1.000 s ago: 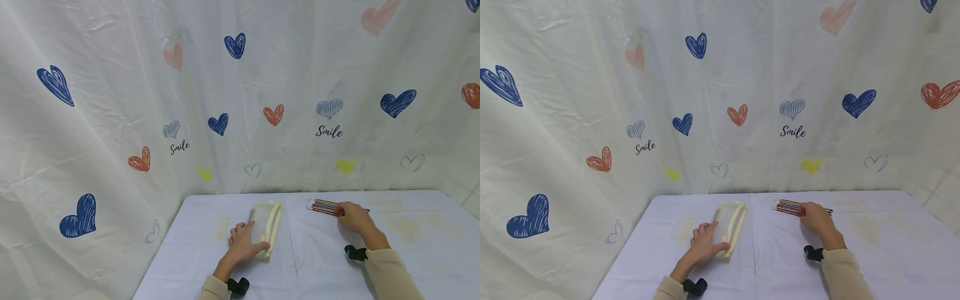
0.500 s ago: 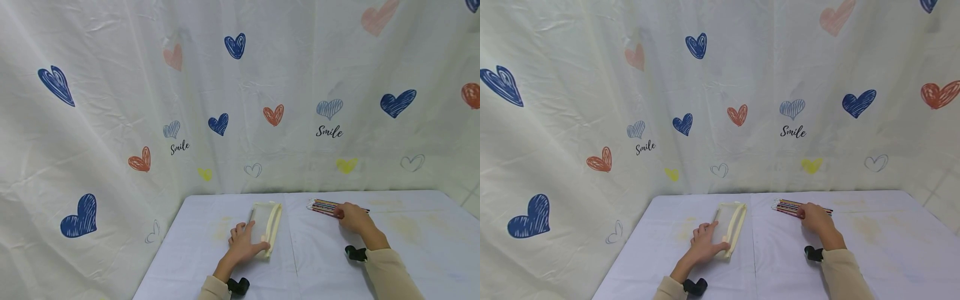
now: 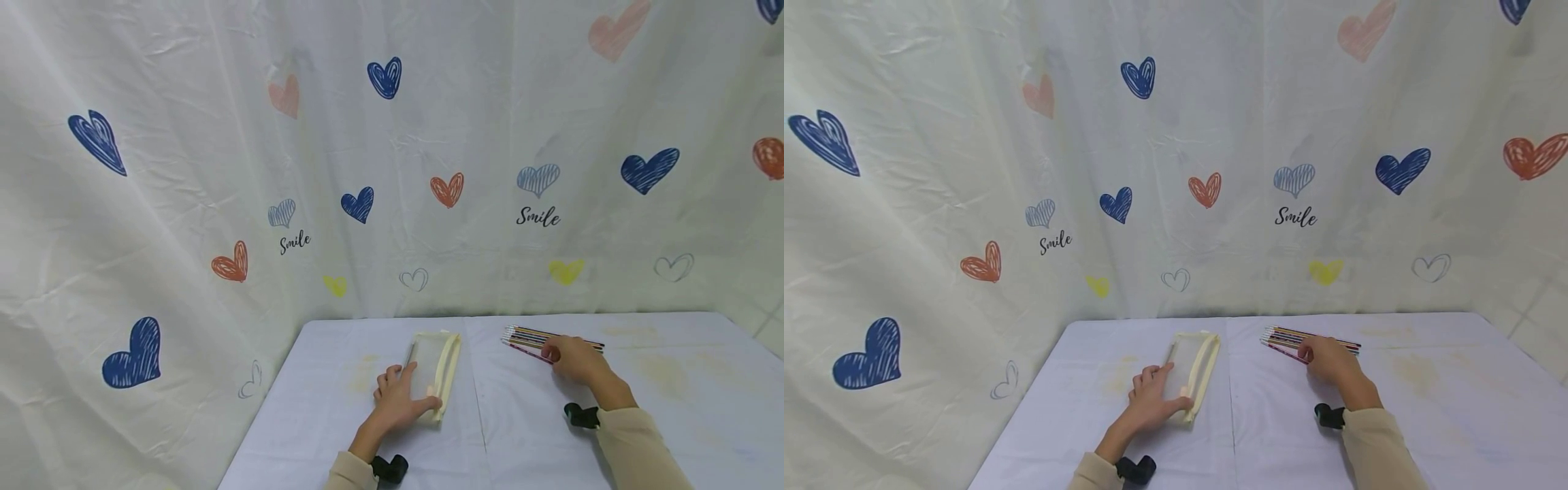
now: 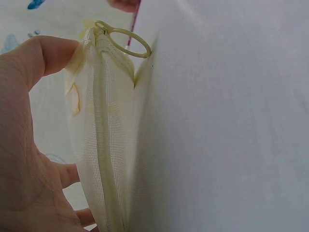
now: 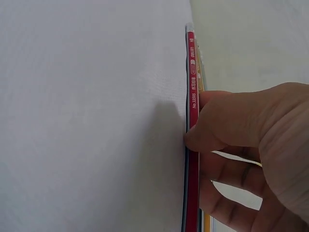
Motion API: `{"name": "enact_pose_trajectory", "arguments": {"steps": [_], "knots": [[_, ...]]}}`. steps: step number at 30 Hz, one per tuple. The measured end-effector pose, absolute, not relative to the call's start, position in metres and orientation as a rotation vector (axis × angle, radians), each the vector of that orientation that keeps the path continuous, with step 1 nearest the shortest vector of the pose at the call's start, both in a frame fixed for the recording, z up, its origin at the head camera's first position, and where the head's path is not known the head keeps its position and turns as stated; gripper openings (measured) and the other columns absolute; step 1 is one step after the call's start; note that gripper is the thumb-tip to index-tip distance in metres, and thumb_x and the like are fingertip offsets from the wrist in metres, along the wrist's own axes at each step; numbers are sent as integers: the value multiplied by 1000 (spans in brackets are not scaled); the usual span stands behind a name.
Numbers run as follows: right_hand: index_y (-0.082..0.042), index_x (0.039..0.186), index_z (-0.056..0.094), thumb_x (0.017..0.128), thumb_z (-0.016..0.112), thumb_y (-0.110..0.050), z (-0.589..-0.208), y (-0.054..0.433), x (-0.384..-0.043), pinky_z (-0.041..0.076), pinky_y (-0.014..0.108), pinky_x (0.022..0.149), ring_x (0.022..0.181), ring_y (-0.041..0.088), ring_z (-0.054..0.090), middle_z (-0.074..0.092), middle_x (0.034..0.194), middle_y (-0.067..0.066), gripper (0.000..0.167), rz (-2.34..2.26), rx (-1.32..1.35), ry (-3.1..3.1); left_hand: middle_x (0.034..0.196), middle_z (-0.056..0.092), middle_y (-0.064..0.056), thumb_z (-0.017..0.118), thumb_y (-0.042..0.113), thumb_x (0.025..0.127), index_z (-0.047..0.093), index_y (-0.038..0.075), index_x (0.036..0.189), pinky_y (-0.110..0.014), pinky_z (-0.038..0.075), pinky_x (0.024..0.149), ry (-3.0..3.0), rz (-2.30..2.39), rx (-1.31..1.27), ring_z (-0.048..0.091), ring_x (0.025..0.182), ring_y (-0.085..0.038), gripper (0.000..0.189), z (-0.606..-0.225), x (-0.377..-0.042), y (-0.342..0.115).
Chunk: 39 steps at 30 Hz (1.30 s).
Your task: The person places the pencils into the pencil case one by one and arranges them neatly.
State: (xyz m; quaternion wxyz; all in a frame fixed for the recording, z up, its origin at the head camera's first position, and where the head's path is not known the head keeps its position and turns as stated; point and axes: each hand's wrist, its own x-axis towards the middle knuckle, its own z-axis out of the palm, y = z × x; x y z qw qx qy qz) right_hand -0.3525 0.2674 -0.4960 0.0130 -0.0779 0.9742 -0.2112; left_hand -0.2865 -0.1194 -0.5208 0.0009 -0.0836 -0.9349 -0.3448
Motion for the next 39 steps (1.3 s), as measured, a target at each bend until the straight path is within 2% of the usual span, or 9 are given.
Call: {"name": "enact_pose_trajectory", "arguments": {"steps": [8,24,39], "knots": [[-13,96,68,78,69,2,-500,270,-354,47,41,69,82,23,57,65,90,5,24,-654,-273,3054,153,34,-21,74,64,79,42,19,156,-67,27,101,-2942,-1058,-264,29,135,-42,95,-523,-288,-119],[-12,98,68,78,72,-4,-494,267,-354,41,35,63,76,20,54,63,86,3,22,-722,-282,3056,153,33,-21,75,63,78,41,18,156,-69,27,102,-2943,-1062,-260,28,136,-42,96,-523,-287,-120],[-1,110,67,81,73,-7,-483,261,-351,43,33,65,81,21,54,60,89,5,30,-1019,-293,2998,154,32,-22,75,61,78,41,16,156,-69,24,104,-2926,-1107,-268,26,139,-42,96,-521,-285,-120]]}}
